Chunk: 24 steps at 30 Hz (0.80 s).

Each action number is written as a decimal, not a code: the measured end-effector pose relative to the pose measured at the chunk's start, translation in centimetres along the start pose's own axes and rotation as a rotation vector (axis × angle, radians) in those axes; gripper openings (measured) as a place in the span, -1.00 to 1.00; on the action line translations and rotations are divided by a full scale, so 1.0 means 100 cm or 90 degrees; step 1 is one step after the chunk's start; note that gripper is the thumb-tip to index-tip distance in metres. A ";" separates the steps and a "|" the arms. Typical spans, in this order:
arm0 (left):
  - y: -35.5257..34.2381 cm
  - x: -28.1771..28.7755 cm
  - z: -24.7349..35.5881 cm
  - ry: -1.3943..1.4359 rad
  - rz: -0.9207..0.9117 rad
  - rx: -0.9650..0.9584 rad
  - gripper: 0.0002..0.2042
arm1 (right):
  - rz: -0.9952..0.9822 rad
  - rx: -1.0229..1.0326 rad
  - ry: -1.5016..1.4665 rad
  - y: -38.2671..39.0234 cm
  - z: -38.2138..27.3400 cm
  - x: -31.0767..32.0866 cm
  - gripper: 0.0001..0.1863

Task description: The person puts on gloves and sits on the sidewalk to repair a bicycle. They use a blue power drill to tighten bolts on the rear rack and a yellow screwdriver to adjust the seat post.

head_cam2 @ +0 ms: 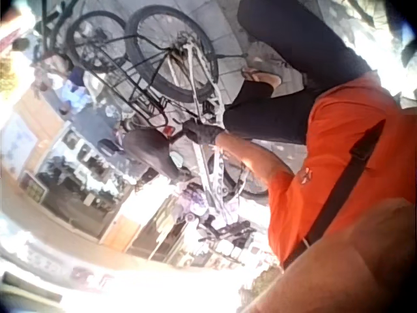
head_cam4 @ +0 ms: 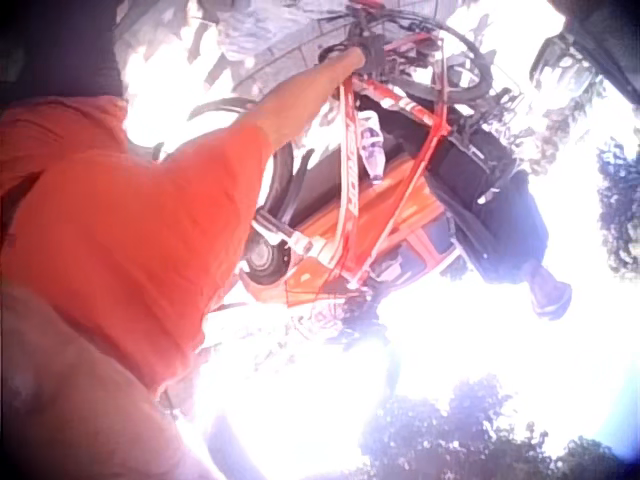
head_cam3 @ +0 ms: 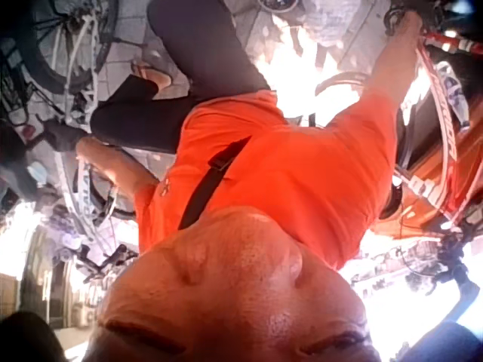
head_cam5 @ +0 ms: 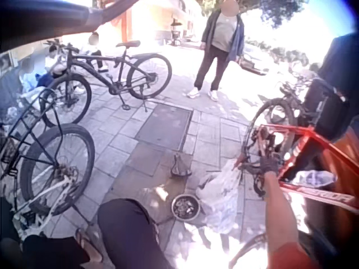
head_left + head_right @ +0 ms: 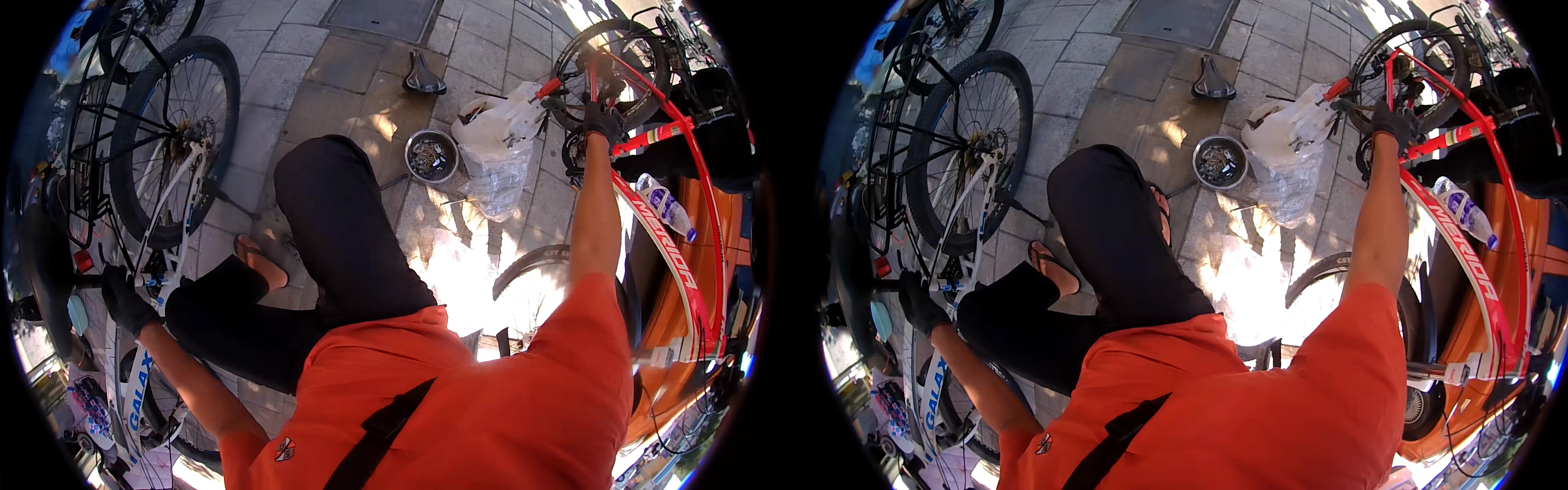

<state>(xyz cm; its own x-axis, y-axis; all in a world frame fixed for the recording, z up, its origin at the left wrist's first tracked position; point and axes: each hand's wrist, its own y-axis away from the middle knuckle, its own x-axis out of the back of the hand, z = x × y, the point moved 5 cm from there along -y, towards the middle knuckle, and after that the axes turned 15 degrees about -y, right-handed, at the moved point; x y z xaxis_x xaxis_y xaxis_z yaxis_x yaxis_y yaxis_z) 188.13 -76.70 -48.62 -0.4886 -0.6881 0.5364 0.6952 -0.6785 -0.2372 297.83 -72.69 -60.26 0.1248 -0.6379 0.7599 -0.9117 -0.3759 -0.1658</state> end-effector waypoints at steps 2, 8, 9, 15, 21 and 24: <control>0.032 -0.008 0.002 0.031 0.007 0.046 -0.60 | -0.066 0.111 -0.142 0.039 -0.024 0.011 -0.42; 0.079 -0.049 0.017 0.064 -0.137 -0.052 -0.68 | -0.205 0.097 -0.669 0.200 -0.125 0.051 -0.76; 0.083 -0.053 0.030 0.051 -0.134 -0.092 -0.69 | -0.234 0.125 -0.701 0.219 -0.148 0.055 -0.76; 0.122 -0.073 0.125 0.130 -0.235 -0.168 -0.74 | -0.409 0.211 -0.838 0.334 -0.285 0.064 -0.75; 0.156 -0.081 0.201 0.207 -0.268 -0.303 -0.70 | -0.836 0.192 -0.881 0.533 -0.364 0.050 -0.74; 0.143 -0.063 0.156 0.457 -0.202 -0.083 -0.67 | -1.061 0.160 -0.800 0.641 -0.377 0.037 -0.75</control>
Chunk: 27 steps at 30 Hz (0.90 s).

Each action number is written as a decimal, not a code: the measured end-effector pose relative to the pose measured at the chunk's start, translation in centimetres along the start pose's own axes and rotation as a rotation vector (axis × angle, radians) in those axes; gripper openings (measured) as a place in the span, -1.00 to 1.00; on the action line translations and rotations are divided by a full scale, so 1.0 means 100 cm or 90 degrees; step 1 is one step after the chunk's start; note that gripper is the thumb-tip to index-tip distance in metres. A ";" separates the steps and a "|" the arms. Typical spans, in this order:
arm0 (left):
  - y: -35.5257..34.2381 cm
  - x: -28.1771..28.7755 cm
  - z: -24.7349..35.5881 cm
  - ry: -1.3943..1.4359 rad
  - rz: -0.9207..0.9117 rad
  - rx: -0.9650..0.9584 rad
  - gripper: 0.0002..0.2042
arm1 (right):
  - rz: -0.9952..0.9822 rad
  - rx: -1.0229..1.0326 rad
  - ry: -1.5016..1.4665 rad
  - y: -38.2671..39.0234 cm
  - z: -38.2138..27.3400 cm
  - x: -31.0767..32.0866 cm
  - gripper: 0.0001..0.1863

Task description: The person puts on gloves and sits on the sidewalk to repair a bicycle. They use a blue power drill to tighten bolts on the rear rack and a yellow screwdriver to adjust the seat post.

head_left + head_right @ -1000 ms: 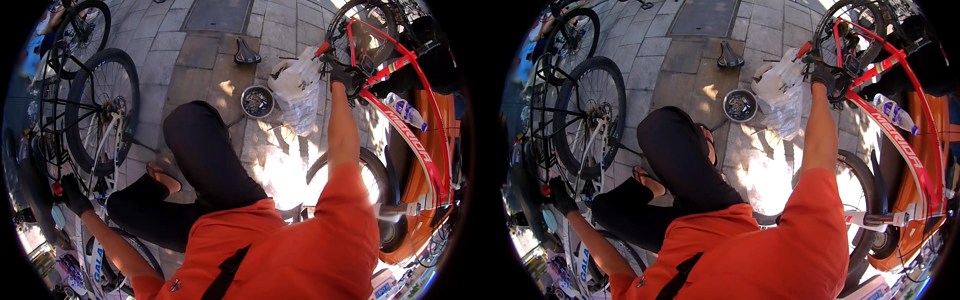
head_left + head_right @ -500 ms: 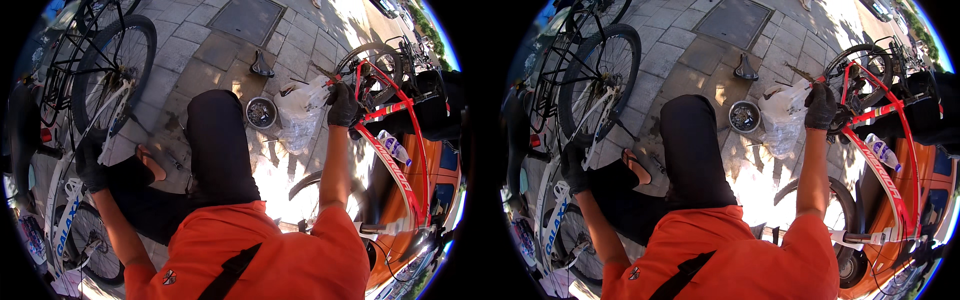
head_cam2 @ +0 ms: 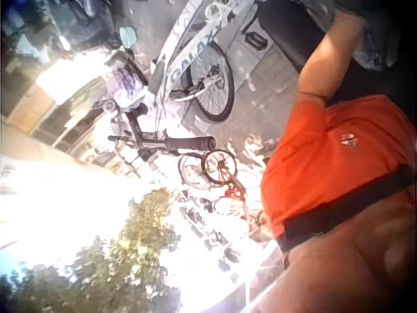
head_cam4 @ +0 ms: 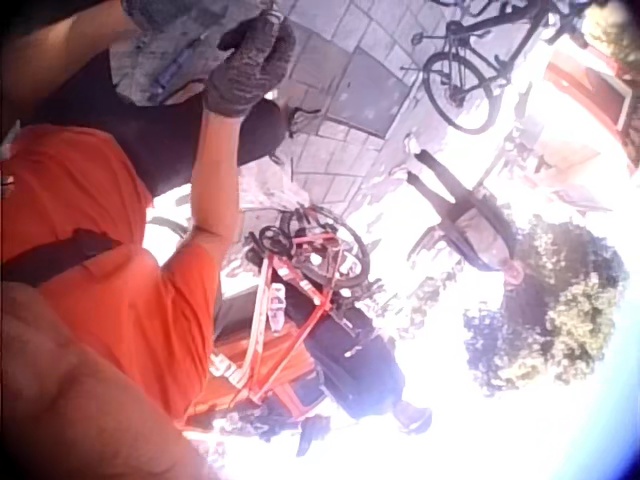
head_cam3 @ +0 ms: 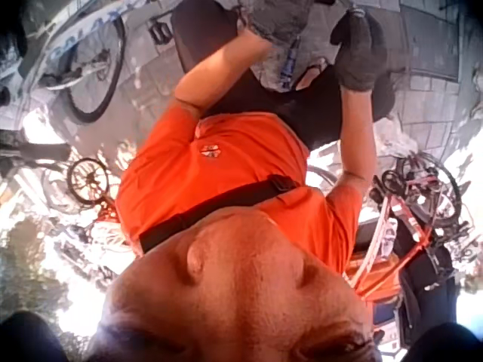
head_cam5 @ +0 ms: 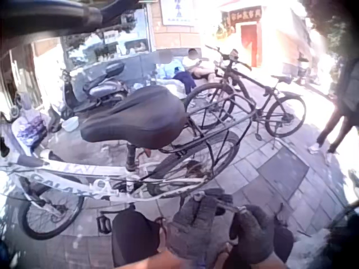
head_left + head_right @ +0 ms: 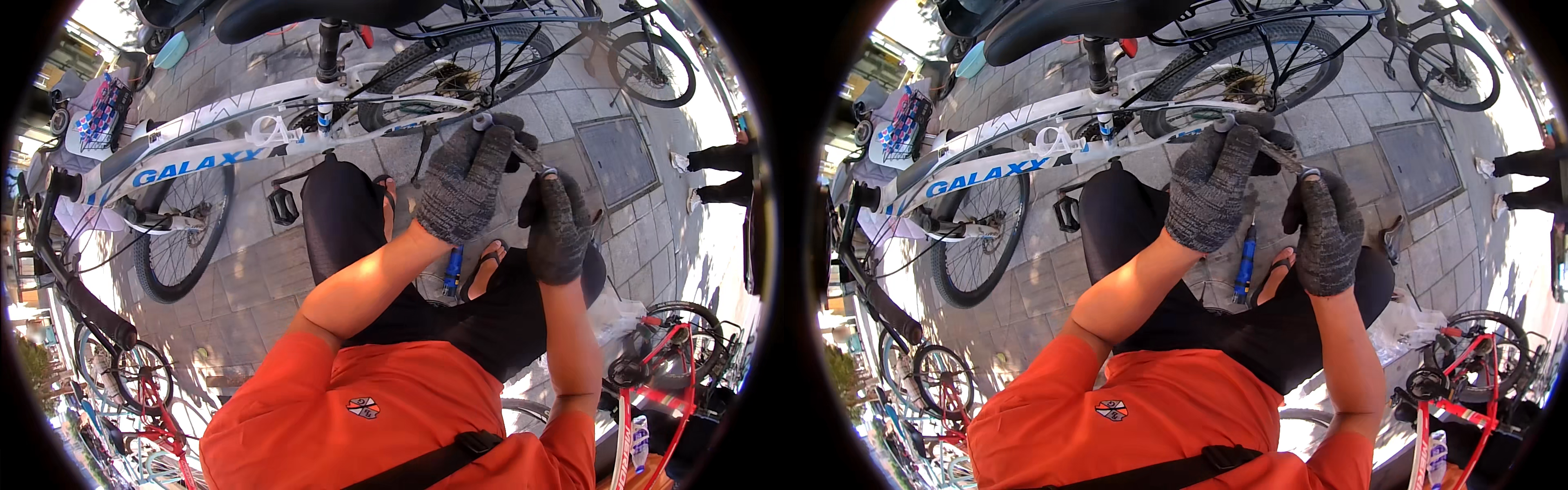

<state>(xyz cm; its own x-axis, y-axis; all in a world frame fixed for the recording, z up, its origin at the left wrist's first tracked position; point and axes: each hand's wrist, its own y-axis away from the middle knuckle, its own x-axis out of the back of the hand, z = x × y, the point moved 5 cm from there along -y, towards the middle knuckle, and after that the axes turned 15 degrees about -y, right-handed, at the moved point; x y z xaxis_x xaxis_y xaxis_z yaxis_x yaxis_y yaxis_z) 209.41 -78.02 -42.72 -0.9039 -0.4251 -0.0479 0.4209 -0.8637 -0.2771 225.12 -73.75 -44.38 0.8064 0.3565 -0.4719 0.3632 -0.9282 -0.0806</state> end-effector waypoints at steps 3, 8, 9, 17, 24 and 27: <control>-0.015 0.056 -0.025 0.129 0.066 0.098 -0.68 | -0.097 -0.213 0.106 -0.006 0.046 -0.036 -0.71; -0.086 0.131 -0.027 -0.567 0.036 0.070 -0.69 | -0.172 -0.370 0.229 -0.012 0.095 -0.029 -0.62; -0.097 0.137 -0.038 -0.714 0.058 -0.045 -0.68 | -0.170 -0.381 0.233 -0.015 0.100 -0.025 -0.61; -0.158 0.135 -0.082 -1.004 0.026 -0.218 -0.71 | -0.139 -0.420 0.265 -0.019 0.131 0.008 -0.59; -0.162 0.133 -0.097 -0.955 -0.127 -0.343 -0.69 | -0.160 -0.481 0.355 -0.044 0.161 0.029 -0.52; -0.158 0.138 -0.099 -1.013 -0.137 -0.414 -0.68 | -0.176 -0.450 0.438 -0.064 0.225 0.068 -0.50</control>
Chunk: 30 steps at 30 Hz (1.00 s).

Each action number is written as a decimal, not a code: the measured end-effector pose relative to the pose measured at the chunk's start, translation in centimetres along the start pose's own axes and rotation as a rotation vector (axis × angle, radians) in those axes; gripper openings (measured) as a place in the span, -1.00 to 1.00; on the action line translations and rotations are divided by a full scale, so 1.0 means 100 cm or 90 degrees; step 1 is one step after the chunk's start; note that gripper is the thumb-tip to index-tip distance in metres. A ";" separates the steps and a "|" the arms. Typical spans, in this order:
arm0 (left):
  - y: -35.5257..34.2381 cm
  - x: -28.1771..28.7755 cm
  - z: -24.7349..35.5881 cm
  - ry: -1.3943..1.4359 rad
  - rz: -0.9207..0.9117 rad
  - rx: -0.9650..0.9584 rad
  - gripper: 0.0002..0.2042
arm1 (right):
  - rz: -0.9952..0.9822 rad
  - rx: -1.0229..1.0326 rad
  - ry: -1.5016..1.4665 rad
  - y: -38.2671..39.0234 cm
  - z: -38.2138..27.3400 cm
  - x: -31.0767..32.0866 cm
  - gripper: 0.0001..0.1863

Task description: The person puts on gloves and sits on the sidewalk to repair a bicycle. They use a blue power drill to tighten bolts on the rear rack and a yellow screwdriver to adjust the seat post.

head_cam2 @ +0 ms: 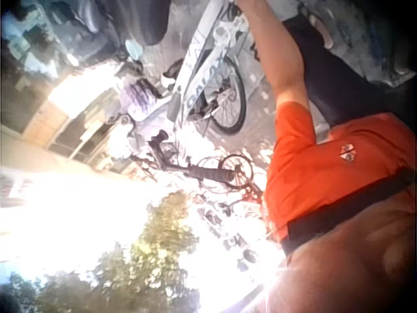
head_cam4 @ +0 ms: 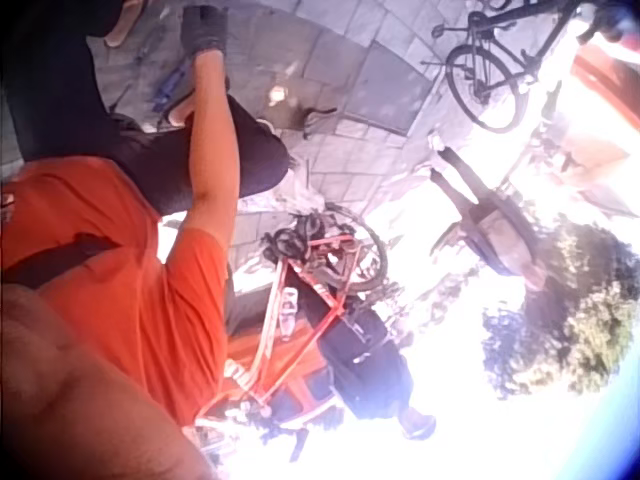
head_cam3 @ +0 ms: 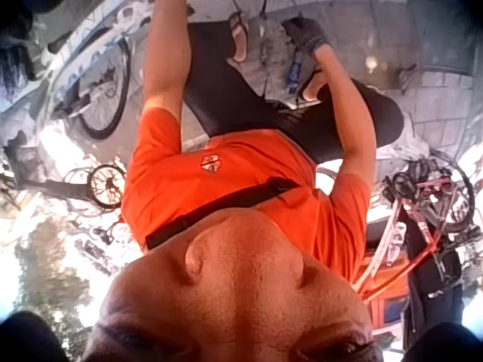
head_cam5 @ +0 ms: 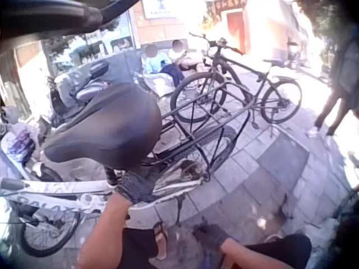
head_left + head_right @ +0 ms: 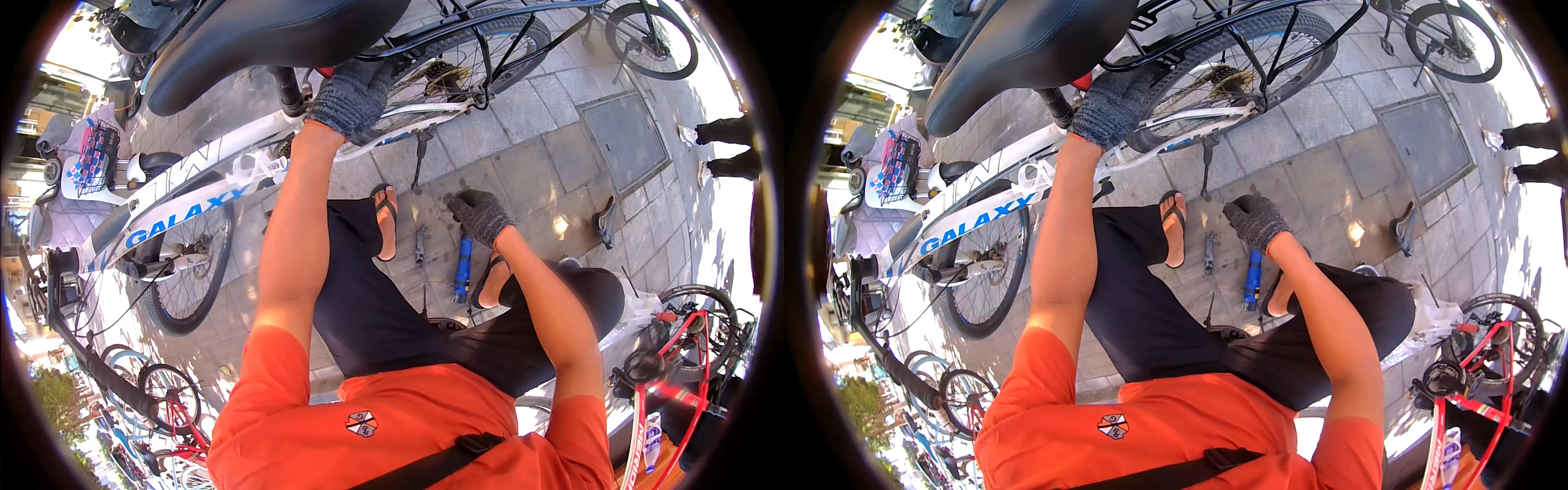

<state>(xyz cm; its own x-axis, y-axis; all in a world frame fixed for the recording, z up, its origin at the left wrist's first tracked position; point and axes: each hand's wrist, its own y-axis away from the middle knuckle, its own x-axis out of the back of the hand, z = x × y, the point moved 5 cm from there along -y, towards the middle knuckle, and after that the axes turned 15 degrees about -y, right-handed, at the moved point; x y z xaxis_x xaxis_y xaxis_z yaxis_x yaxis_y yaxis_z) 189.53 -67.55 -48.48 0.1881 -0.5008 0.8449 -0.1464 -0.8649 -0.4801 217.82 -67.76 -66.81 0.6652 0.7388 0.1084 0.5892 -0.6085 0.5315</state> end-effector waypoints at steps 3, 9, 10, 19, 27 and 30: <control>-0.004 0.012 0.008 -0.106 -0.072 -0.044 -0.58 | 0.063 0.006 0.095 -0.038 0.049 0.013 -0.48; -0.027 0.034 0.024 0.069 0.080 -0.049 -0.71 | 0.170 -0.172 0.223 -0.075 0.181 0.034 -0.50; -0.030 0.036 0.033 0.120 0.083 -0.050 -0.70 | 0.202 -0.241 0.240 -0.068 0.202 0.035 -0.49; -0.023 0.023 0.024 0.051 -0.023 0.194 -0.76 | 0.210 -0.463 0.137 -0.050 0.304 -0.009 -0.43; -0.018 0.024 0.016 0.176 0.027 0.313 -0.69 | 0.161 -0.489 0.149 -0.068 0.319 -0.010 -0.19; -0.019 0.025 0.014 0.163 -0.009 0.296 -0.63 | 0.185 -0.481 0.151 -0.067 0.329 -0.017 -0.21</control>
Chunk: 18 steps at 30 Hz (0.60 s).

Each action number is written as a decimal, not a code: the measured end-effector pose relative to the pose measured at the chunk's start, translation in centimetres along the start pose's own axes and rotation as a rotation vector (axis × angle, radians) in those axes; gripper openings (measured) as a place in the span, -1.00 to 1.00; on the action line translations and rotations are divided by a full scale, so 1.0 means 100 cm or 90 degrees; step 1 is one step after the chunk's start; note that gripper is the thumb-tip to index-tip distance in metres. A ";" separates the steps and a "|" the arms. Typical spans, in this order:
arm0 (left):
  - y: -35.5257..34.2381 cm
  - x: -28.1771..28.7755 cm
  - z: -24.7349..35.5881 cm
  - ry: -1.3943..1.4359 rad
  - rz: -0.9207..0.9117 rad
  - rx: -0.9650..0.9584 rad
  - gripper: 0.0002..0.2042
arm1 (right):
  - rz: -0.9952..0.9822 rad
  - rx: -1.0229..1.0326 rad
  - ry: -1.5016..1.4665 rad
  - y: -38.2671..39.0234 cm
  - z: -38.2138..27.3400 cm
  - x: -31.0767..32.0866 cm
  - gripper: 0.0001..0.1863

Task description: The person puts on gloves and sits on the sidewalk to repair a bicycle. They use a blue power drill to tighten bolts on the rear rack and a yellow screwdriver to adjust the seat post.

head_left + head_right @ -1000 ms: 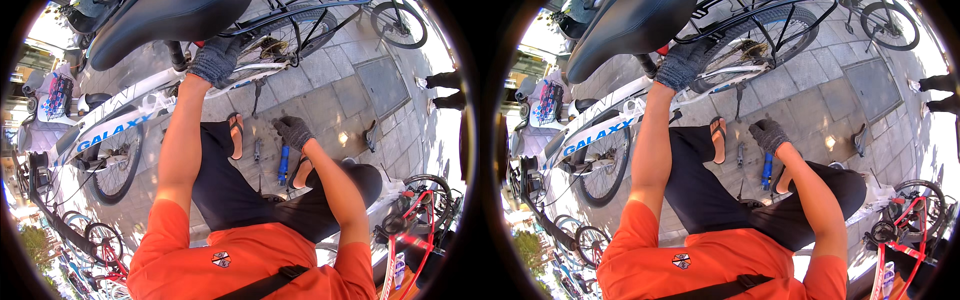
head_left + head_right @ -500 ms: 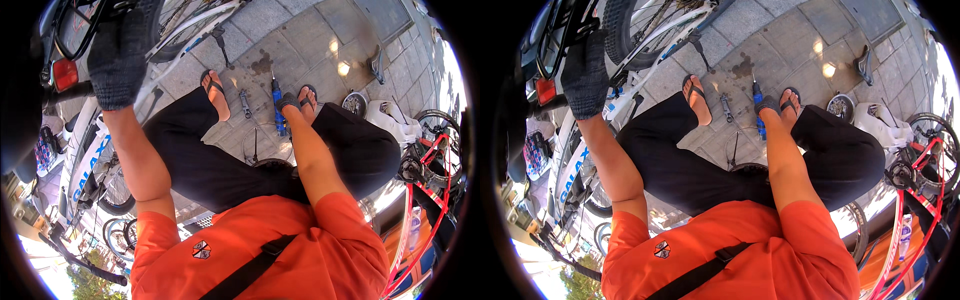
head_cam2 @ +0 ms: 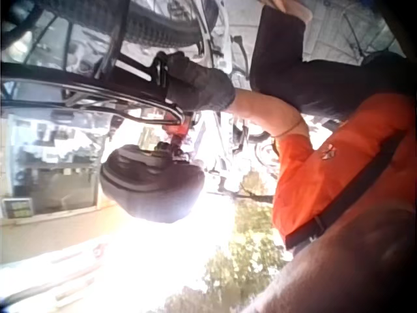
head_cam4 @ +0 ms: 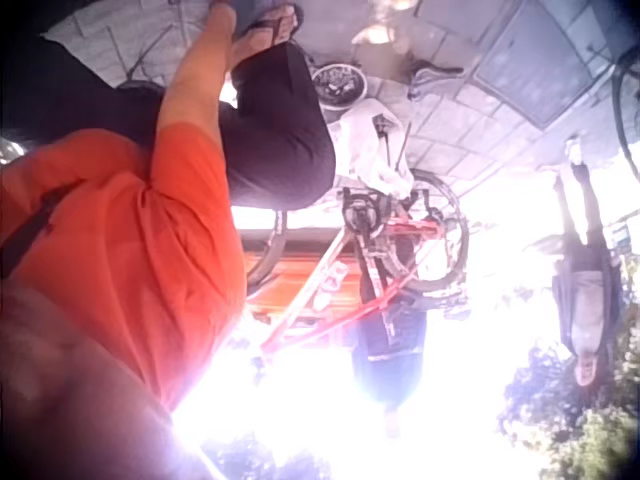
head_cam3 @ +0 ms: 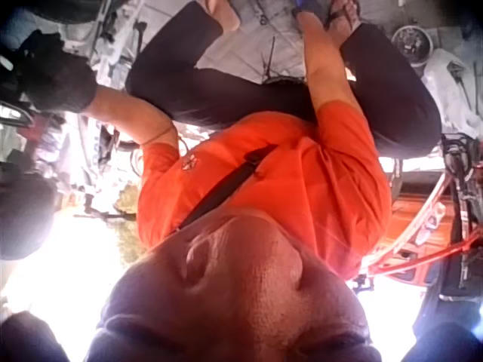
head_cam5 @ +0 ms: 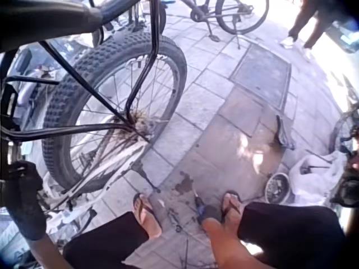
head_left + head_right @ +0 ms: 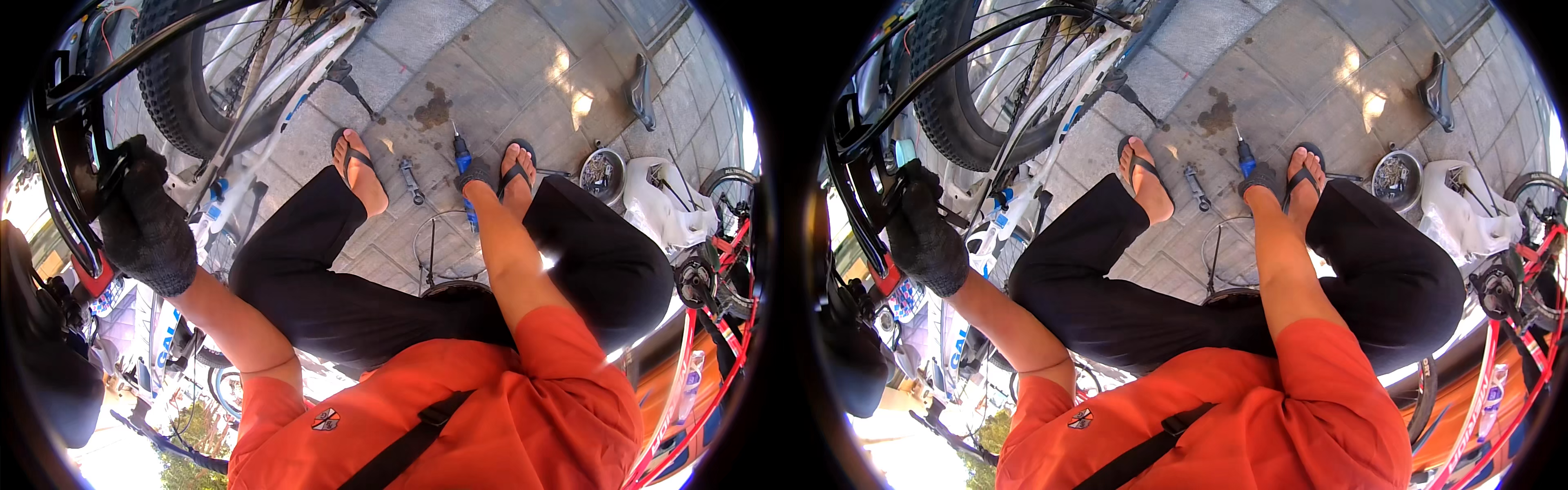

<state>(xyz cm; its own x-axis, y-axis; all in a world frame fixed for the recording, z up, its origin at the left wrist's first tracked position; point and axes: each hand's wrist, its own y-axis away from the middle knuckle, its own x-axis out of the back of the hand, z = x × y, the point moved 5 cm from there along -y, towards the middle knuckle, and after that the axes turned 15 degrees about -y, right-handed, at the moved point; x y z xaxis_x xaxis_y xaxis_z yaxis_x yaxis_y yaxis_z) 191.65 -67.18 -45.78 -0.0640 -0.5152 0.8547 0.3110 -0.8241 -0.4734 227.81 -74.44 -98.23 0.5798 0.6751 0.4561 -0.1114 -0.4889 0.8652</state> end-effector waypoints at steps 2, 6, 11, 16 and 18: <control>0.003 -0.001 0.001 -0.026 0.023 -0.029 -0.66 | 0.013 0.011 -0.034 0.008 -0.001 0.004 -0.24; 0.002 0.000 0.007 -0.152 0.038 -0.162 -0.74 | -0.089 0.107 -0.168 0.004 -0.012 0.013 -0.34; -0.003 -0.007 -0.007 -0.171 -0.043 -0.076 -0.68 | -0.434 0.147 -0.734 0.066 -0.105 0.078 -0.50; -0.006 -0.005 0.004 -0.003 -0.031 -0.069 -0.66 | -0.584 0.216 -0.960 0.189 -0.154 0.155 -0.60; -0.010 -0.012 -0.002 -0.023 0.016 -0.110 -0.63 | -0.465 0.248 -0.865 0.205 -0.154 0.160 -0.59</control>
<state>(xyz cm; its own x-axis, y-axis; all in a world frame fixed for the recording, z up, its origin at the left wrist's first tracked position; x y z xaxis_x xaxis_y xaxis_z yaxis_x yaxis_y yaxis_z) 191.27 -65.78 -46.38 -0.0224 -0.5303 0.8475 0.1437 -0.8406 -0.5222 222.42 -65.15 -69.98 0.6953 -0.0517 -0.7169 0.5827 -0.5433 0.6044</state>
